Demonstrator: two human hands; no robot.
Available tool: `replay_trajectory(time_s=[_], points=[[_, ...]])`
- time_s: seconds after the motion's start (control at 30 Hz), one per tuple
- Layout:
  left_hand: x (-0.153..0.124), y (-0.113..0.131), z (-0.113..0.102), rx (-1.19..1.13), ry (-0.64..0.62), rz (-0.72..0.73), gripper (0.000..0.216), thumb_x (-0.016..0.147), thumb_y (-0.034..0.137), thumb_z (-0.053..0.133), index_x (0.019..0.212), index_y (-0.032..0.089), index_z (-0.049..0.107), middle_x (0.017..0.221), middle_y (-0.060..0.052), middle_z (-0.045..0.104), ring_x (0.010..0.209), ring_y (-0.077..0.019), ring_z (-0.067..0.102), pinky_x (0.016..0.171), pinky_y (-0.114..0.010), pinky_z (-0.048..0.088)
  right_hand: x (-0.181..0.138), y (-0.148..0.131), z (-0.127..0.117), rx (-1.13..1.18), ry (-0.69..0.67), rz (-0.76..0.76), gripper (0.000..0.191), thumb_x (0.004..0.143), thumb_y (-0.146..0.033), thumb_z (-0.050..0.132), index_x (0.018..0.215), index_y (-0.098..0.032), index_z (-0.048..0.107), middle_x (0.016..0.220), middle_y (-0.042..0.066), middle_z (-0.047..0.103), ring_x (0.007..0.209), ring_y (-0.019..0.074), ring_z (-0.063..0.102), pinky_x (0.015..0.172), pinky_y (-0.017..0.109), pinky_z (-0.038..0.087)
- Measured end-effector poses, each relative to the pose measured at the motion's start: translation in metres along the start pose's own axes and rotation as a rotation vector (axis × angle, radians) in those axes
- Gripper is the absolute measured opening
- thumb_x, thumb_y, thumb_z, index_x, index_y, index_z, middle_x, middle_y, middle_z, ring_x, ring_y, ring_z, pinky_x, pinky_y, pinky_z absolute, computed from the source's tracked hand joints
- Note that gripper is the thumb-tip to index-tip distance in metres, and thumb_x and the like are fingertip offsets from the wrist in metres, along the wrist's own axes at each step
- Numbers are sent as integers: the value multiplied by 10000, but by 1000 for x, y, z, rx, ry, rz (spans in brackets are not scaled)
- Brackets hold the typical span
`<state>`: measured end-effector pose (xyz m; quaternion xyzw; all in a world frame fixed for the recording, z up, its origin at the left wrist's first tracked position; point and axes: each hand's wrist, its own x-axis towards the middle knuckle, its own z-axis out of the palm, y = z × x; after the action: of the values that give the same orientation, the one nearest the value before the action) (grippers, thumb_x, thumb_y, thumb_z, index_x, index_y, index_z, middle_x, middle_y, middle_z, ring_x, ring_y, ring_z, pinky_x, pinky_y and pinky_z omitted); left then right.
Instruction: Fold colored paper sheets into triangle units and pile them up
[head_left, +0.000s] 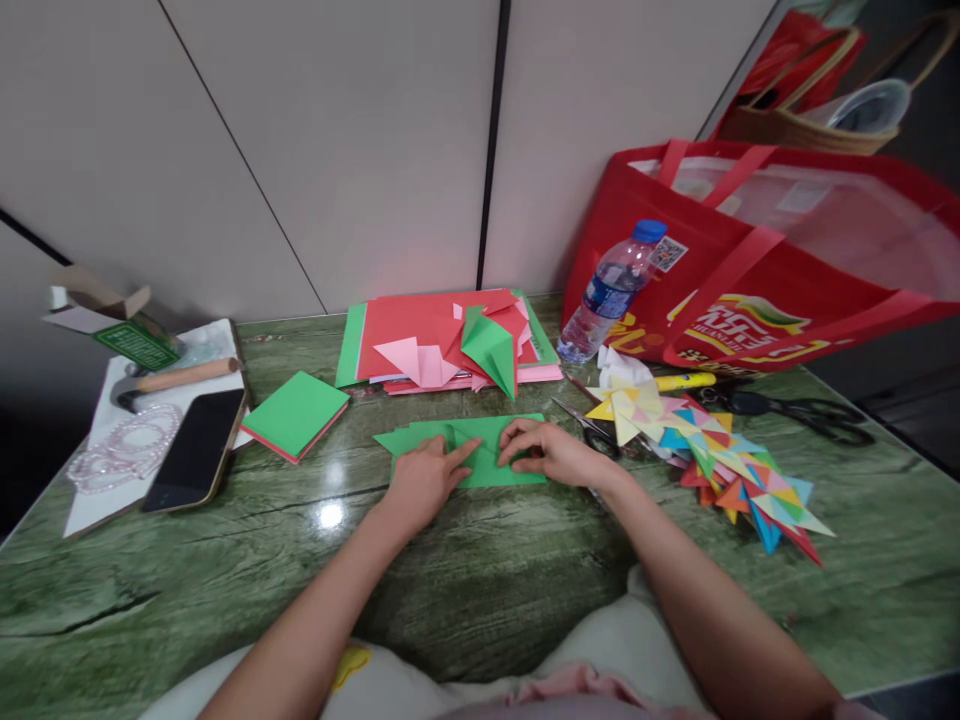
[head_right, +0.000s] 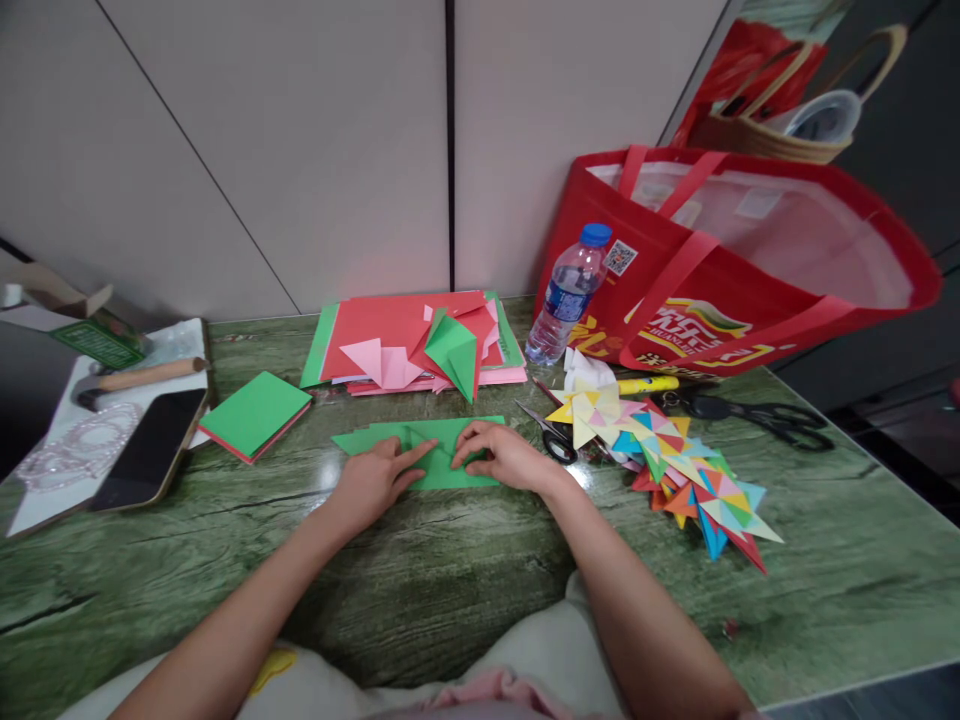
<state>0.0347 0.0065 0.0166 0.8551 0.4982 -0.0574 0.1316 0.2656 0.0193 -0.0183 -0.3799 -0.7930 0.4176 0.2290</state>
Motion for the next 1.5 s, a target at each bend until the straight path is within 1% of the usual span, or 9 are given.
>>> replay_trajectory(time_s=[0.2,0.43,0.73,0.93,1.3,1.37,1.5], points=[[0,0,-1,26,-6,0,447,905,377,424,1349,382,377,977,-53,556,939,-211,568,744,-273,451,0,2,0,-12,-14,0,147,793,-262,635,890,-216,735,966,60,591,878,169,572,804,301,441],[0,0,-1,48,-11,14,447,908,374,420,1352,373,375,980,-56,559,932,-211,575,749,-280,453,1,1,-1,-33,-28,-3,148,793,-214,627,896,-213,734,972,60,580,882,167,568,813,305,437],[-1,0,0,64,-3,26,445,911,383,409,1353,375,370,978,-53,560,932,-213,575,747,-284,451,1,2,-1,-58,-35,-18,149,799,-215,623,898,-213,734,980,61,570,900,169,563,817,300,432],[0,-2,1,91,7,52,450,915,389,398,1362,366,356,981,-52,557,924,-203,577,749,-280,452,0,3,-1,-96,-54,-39,221,810,-189,609,995,-247,714,971,55,577,922,175,543,833,313,417],[0,-2,2,59,26,47,450,904,361,436,1350,356,383,955,-47,561,860,-201,589,717,-286,458,0,2,0,-132,-65,-20,253,800,-148,602,1000,-253,715,985,53,564,929,170,534,838,304,413],[0,-3,3,19,29,76,438,904,324,444,1340,338,406,943,-41,562,816,-183,591,706,-276,454,1,2,0,-133,-70,-15,263,797,-139,600,1003,-256,714,986,51,561,931,170,534,840,303,412],[0,-8,11,-88,56,233,358,914,222,406,1237,302,538,877,-22,554,741,-135,566,677,-235,429,1,1,0,-132,-68,-11,267,790,-128,600,995,-256,716,989,50,557,930,171,537,837,303,413]])
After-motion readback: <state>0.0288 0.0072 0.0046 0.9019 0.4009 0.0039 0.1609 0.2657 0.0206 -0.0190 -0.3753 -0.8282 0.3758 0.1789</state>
